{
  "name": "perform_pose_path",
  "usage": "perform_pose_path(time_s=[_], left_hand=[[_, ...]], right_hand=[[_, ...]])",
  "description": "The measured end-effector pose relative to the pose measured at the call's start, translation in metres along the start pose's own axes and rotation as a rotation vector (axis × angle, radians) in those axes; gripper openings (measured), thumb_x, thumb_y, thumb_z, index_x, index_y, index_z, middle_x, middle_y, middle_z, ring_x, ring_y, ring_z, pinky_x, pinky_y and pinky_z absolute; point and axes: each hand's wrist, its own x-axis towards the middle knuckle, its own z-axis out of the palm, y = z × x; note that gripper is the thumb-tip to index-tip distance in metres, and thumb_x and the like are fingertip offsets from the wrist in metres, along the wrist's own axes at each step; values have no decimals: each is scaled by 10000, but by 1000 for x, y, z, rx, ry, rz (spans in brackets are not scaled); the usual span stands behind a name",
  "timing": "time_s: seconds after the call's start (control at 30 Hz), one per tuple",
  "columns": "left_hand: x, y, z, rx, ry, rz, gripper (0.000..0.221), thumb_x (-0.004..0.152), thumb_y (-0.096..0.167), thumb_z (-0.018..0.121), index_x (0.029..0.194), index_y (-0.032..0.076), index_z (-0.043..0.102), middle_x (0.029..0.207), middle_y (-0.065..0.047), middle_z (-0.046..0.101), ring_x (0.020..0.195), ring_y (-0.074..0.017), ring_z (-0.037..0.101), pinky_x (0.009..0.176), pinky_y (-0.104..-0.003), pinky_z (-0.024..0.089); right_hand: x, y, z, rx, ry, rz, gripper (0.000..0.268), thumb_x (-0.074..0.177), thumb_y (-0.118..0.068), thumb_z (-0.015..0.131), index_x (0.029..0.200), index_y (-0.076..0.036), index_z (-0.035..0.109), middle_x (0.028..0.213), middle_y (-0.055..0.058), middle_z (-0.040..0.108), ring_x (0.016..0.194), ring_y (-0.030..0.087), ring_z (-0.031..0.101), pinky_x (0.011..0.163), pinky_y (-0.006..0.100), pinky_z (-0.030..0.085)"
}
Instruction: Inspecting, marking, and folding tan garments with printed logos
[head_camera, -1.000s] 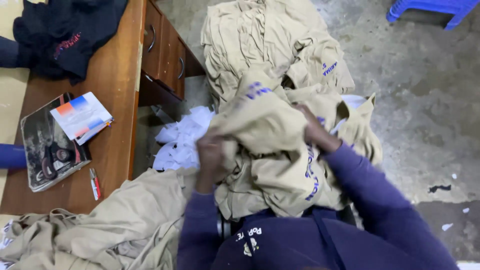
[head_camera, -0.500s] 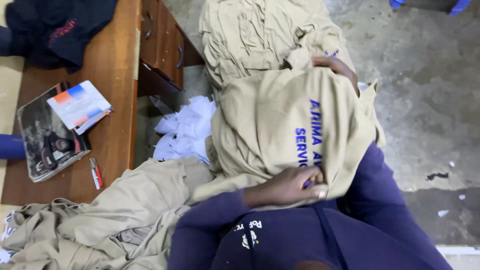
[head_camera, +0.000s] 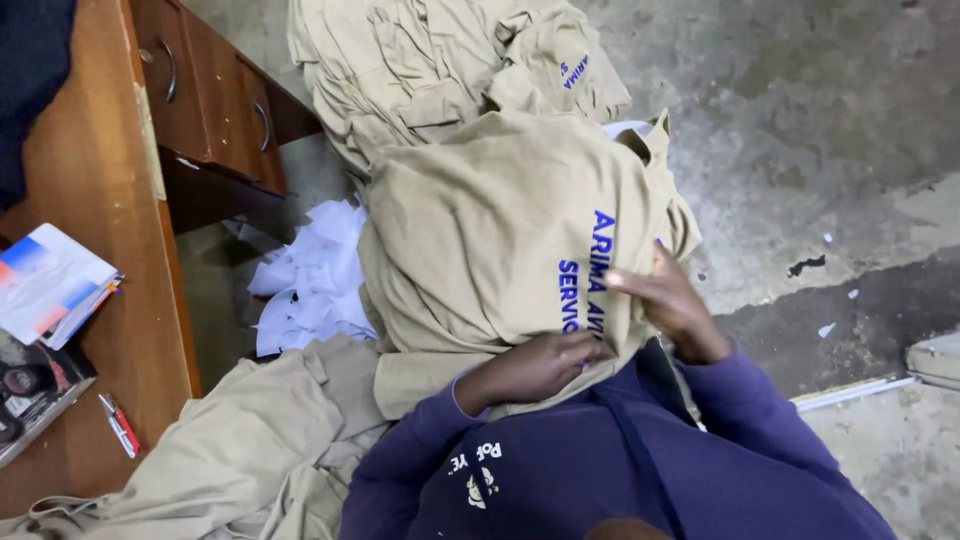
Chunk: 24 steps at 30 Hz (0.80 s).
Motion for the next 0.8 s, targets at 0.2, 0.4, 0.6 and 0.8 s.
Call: perform_pose_path(time_s=[0.2,0.4,0.6,0.8], left_hand=[[-31,58,-55,-90,-121,21,332,1006,-3,574,1334,16,622,1192,-276,679,1122,-544,684,945,-606,574],[-73,124,-99,-287,428,45,294,1059,140,640,1279,-37,721,921,-146,718,781,-287,712,713,-410,587],[-38,38,-65,146,871,-411,586,997,402,717,1535,218,573,945,-26,520,740,-180,543,702,-338,478],[-35,16,-38,415,841,-234,595,1100,387,543,1595,59,506,1168,-201,595,957,-388,666,815,-473,569]], right_hand=[[39,64,33,469,-154,-91,659,779,-25,761,1414,-52,587,1235,157,755,1028,353,768,941,622,618],[20,4,110,484,-553,2,648,809,-129,797,1427,-5,651,1338,208,734,1252,316,670,1091,593,495],[37,-37,133,458,-114,121,504,832,-117,843,1230,36,575,980,220,759,810,356,779,714,560,656],[10,-73,127,444,32,-70,486,848,-68,788,1294,46,633,1096,188,773,951,346,795,828,533,658]])
